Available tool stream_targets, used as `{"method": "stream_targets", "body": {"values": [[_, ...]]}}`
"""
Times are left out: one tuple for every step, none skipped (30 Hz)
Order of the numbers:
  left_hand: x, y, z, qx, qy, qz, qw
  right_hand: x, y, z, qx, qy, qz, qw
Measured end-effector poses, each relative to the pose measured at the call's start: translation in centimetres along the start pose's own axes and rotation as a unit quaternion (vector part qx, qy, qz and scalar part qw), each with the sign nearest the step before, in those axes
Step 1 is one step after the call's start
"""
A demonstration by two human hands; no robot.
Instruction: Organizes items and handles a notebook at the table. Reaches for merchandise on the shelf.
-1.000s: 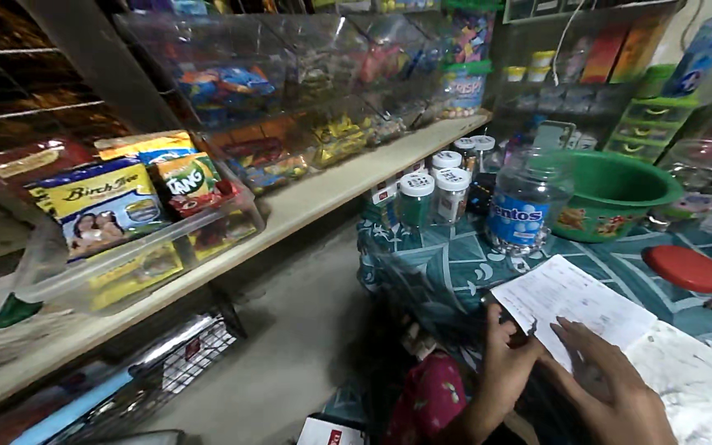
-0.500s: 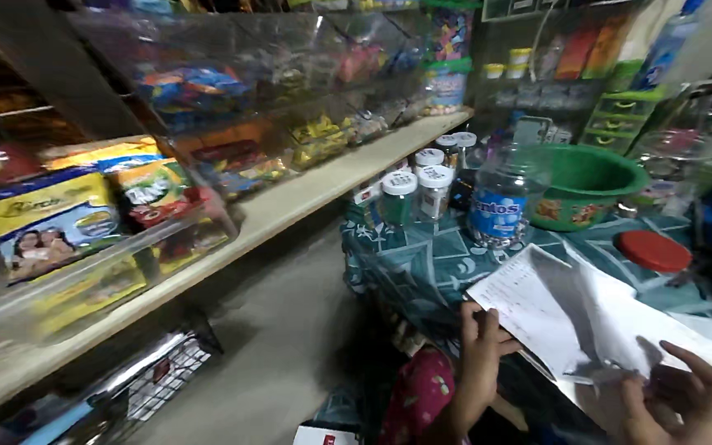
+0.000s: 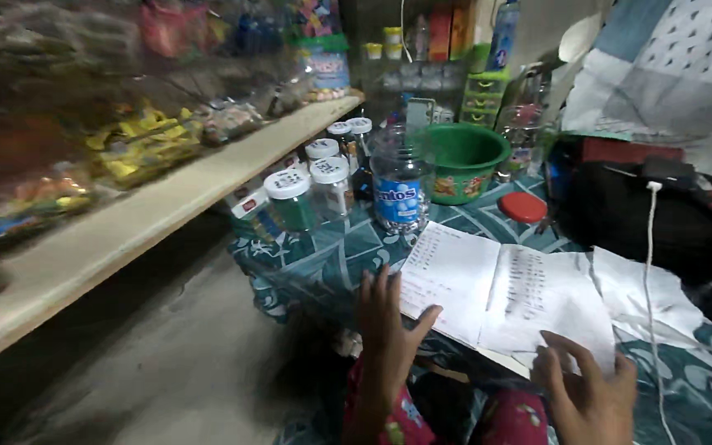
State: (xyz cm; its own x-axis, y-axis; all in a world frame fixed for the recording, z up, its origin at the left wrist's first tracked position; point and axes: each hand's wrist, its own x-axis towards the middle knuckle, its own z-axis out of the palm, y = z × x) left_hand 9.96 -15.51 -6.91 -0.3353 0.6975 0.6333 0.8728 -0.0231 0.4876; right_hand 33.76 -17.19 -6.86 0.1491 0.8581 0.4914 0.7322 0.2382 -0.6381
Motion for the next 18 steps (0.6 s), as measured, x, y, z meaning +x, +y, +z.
{"method": "stream_targets", "body": {"values": [[0.0, -0.1, 0.1, 0.022, -0.039, 0.004, 0.999, 0.0, 0.0, 0.0, -0.006, -0.002, 0.002, 1.0], [0.1, -0.1, 0.1, 0.033, -0.063, 0.0, 0.997, 0.0, 0.1, -0.1, -0.011, -0.003, 0.002, 1.0], [0.2, -0.2, 0.0, 0.034, -0.076, -0.003, 0.997, 0.0, 0.1, 0.0, -0.011, -0.004, 0.001, 1.0], [0.4, -0.2, -0.1, 0.027, -0.084, -0.005, 0.996, -0.1, 0.1, 0.0, -0.012, -0.004, 0.0, 1.0], [0.5, -0.1, -0.2, 0.022, -0.092, -0.006, 0.995, -0.2, 0.1, 0.1, -0.009, -0.002, 0.001, 1.0], [0.6, 0.0, -0.4, 0.02, -0.099, -0.006, 0.995, -0.2, 0.1, 0.1, -0.001, 0.002, 0.002, 1.0], [0.7, 0.1, -0.5, 0.021, -0.105, -0.003, 0.994, -0.1, 0.0, 0.1, 0.009, 0.007, 0.003, 1.0], [0.8, 0.1, -0.6, 0.024, -0.114, 0.001, 0.993, 0.1, 0.1, 0.1, 0.021, 0.014, 0.004, 1.0], [1.0, 0.1, -0.7, 0.025, -0.123, 0.005, 0.992, 0.3, 0.2, 0.1, 0.035, 0.021, 0.003, 0.999], [1.1, 0.0, -0.8, 0.027, -0.129, 0.009, 0.991, 0.6, 0.5, -0.1, 0.048, 0.028, -0.002, 0.998], [1.2, 0.0, -0.9, 0.026, -0.134, 0.012, 0.991, 1.0, 1.0, -0.1, 0.054, 0.043, -0.016, 0.997], [1.2, -0.1, -0.9, 0.026, -0.135, 0.016, 0.99, 1.4, 1.5, -0.2, 0.055, 0.056, -0.031, 0.996], [1.2, -0.2, -1.0, 0.024, -0.136, 0.019, 0.99, 1.8, 1.9, -0.3, 0.054, 0.068, -0.043, 0.995], [1.3, -0.2, -1.1, 0.022, -0.14, 0.021, 0.99, 2.1, 2.2, -0.5, 0.048, 0.074, -0.047, 0.995], [1.4, -0.2, -1.1, 0.018, -0.143, 0.024, 0.989, 2.4, 2.3, -0.7, 0.035, 0.079, -0.05, 0.995], [1.5, -0.2, -1.2, 0.015, -0.146, 0.026, 0.989, 2.7, 2.2, -1.0, 0.019, 0.086, -0.059, 0.994], [1.5, -0.3, -1.1, 0.011, -0.143, 0.031, 0.989, 2.9, 2.0, -1.2, 0.006, 0.094, -0.073, 0.993], [1.5, -0.3, -1.0, 0.007, -0.138, 0.038, 0.99, 3.2, 1.8, -1.4, -0.007, 0.099, -0.085, 0.991]]}}
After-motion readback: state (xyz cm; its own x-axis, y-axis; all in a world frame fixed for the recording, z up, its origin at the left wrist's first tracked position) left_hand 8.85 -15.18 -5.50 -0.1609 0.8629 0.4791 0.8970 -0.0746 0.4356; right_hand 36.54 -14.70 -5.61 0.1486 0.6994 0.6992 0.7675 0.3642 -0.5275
